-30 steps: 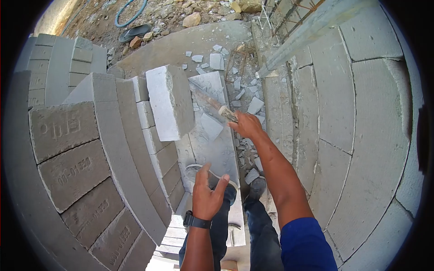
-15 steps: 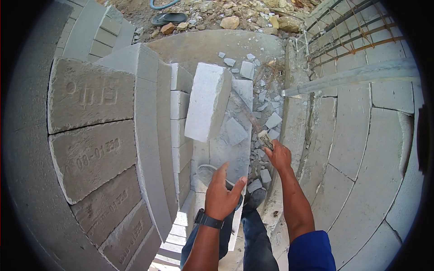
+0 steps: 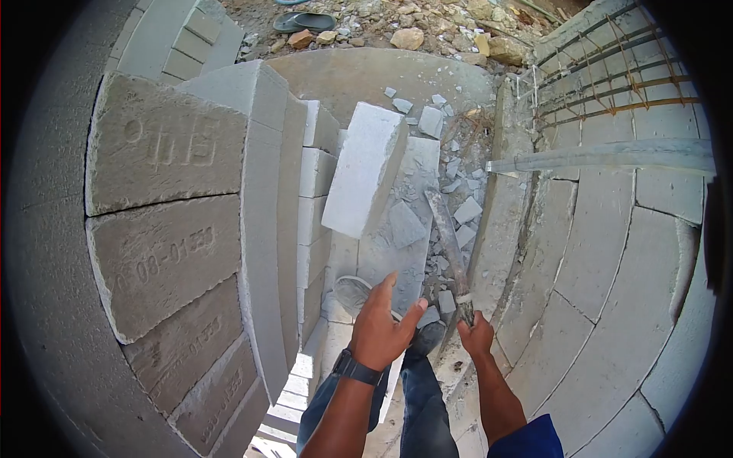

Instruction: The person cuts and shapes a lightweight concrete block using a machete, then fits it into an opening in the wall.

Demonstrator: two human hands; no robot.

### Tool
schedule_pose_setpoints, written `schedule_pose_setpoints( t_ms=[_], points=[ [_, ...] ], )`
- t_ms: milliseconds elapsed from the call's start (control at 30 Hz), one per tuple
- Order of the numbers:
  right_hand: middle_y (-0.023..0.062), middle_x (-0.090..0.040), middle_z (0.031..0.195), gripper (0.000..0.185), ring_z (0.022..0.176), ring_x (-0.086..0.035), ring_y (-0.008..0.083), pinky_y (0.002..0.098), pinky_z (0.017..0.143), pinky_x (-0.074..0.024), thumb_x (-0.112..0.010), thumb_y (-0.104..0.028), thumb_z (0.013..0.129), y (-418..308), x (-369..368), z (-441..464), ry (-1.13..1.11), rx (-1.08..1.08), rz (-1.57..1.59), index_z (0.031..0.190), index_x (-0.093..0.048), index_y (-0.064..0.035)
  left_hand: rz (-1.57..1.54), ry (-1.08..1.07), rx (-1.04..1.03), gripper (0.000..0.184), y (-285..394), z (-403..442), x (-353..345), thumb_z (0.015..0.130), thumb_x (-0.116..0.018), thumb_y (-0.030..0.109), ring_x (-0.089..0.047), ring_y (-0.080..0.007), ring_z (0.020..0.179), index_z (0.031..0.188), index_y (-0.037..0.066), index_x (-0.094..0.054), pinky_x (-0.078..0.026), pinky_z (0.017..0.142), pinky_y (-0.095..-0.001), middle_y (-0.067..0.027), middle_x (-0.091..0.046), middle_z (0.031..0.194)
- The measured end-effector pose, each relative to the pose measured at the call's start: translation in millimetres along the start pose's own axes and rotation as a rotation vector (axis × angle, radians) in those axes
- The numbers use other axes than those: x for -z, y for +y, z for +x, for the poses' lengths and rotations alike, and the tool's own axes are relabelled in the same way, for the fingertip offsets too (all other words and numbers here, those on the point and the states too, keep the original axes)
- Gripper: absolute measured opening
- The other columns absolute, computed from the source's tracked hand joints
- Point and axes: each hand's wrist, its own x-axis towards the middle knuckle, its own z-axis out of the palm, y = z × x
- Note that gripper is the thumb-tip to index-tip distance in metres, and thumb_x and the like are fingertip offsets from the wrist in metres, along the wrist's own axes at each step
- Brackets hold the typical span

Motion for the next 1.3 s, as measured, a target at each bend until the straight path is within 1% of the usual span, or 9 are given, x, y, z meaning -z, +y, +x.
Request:
schedule_pose_setpoints(
  t_ms=[100, 333, 467, 667, 800, 867, 933, 1033, 1300],
  points=[
    [0.0201, -0.069, 0.074, 0.032, 0.071, -0.07, 0.0434, 0.0498, 0.064, -0.0528, -0.08, -0.029, 0.083, 5.3, -13.0, -63.9, 0.058, -0.012, 0.111, 0.087, -0.063, -0.0031, 0.023, -0.01, -0.009, 0.075, 0.7, -3.0, -6.1, 0.095, -0.075, 0.041, -0.063, -0.0422, 0.127, 0.147, -0.006, -0.049, -0.05, 0.105, -0.0455, -0.0322, -0.058, 0.141],
    [0.022, -0.071, 0.078, 0.05, 0.074, -0.071, 0.0439, 0.0493, 0.066, -0.0543, -0.082, -0.05, 0.083, -33.3, -26.5, -136.1, -0.052, -0.096, 0.223, 0.085, -0.067, -0.0022, 0.046, -0.035, -0.05, 0.075, -4.0, -19.6, -26.8, 0.094, -0.076, 0.039, -0.064, -0.0413, 0.126, 0.147, -0.007, -0.049, -0.051, 0.103, -0.0449, -0.0315, -0.06, 0.139],
    [0.0169, -0.071, 0.08, 0.035, 0.076, -0.073, 0.0304, 0.0427, 0.07, -0.0547, -0.083, -0.032, 0.084, -44.8, -1.3, -161.2, -0.026, -0.2, 0.586, 0.09, -0.065, -0.0023, 0.103, -0.064, -0.07, 0.074, 5.0, -33.4, -30.5, 0.093, -0.077, 0.036, -0.063, -0.0404, 0.127, 0.147, -0.007, -0.049, -0.051, 0.103, -0.0442, -0.0311, -0.06, 0.14],
    [0.0202, -0.073, 0.115, 0.06, 0.102, -0.072, 0.0343, 0.0421, 0.09, -0.0546, -0.072, -0.02, 0.09, -42.2, 86.5, -80.7, 0.228, -0.217, 0.66, 0.144, -0.051, -0.0053, 0.09, -0.112, -0.111, 0.074, 10.4, -49.8, -54.0, 0.094, -0.077, 0.036, -0.063, -0.0401, 0.127, 0.148, -0.006, -0.049, -0.051, 0.105, -0.0453, -0.031, -0.06, 0.14],
    [0.0273, -0.067, 0.132, 0.059, 0.119, -0.067, 0.0408, 0.0443, 0.102, -0.0505, -0.065, -0.032, 0.1, -5.2, 123.9, 25.0, 0.395, -0.093, 0.51, 0.151, -0.049, -0.0076, 0.1, -0.219, -0.144, 0.074, 23.4, -68.7, -77.5, 0.094, -0.076, 0.038, -0.063, -0.0405, 0.127, 0.148, -0.006, -0.049, -0.051, 0.105, -0.0462, -0.031, -0.06, 0.14],
    [0.0215, -0.073, 0.112, 0.05, 0.097, -0.073, 0.0364, 0.0433, 0.084, -0.0572, -0.064, -0.034, 0.102, 35.4, 118.3, 92.1, 0.519, -0.019, 0.308, 0.142, -0.056, -0.0058, 0.125, -0.245, -0.184, 0.076, 12.7, -73.8, -92.3, 0.094, -0.075, 0.041, -0.064, -0.0421, 0.126, 0.147, -0.006, -0.049, -0.05, 0.105, -0.0468, -0.0318, -0.061, 0.139],
    [0.0118, -0.069, 0.084, 0.041, 0.067, -0.068, 0.0269, 0.041, 0.059, -0.0545, -0.064, -0.034, 0.102, 13.2, 164.5, 124.4, 0.113, -0.35, 0.65, 0.13, -0.061, -0.0046, 0.155, -0.284, -0.163, 0.077, 9.6, -79.0, -100.5, 0.093, -0.076, 0.043, -0.064, -0.0428, 0.126, 0.147, -0.006, -0.05, -0.051, 0.104, -0.0467, -0.0322, -0.061, 0.138],
    [0.0041, -0.057, 0.069, 0.035, 0.051, -0.055, 0.0174, 0.0383, 0.044, -0.0441, -0.064, -0.035, 0.102, 19.7, 164.2, 160.8, 0.115, -0.352, 0.602, 0.121, -0.063, -0.0047, 0.157, -0.285, -0.2, 0.077, 7.7, -81.9, -106.0, 0.093, -0.076, 0.043, -0.064, -0.044, 0.124, 0.145, -0.006, -0.051, -0.051, 0.103, -0.0465, -0.0328, -0.062, 0.136],
    [0.0039, -0.058, 0.072, 0.039, 0.05, -0.05, 0.0146, 0.0351, 0.045, -0.042, -0.066, -0.039, 0.102, 42.4, 174.7, 101.1, -0.209, -0.473, 0.634, 0.132, -0.064, -0.0139, 0.158, -0.273, -0.192, 0.074, 9.2, -77.1, -107.8, 0.093, -0.076, 0.041, -0.065, -0.0438, 0.123, 0.145, -0.006, -0.051, -0.051, 0.103, -0.0469, -0.0317, -0.063, 0.135]
  ],
)
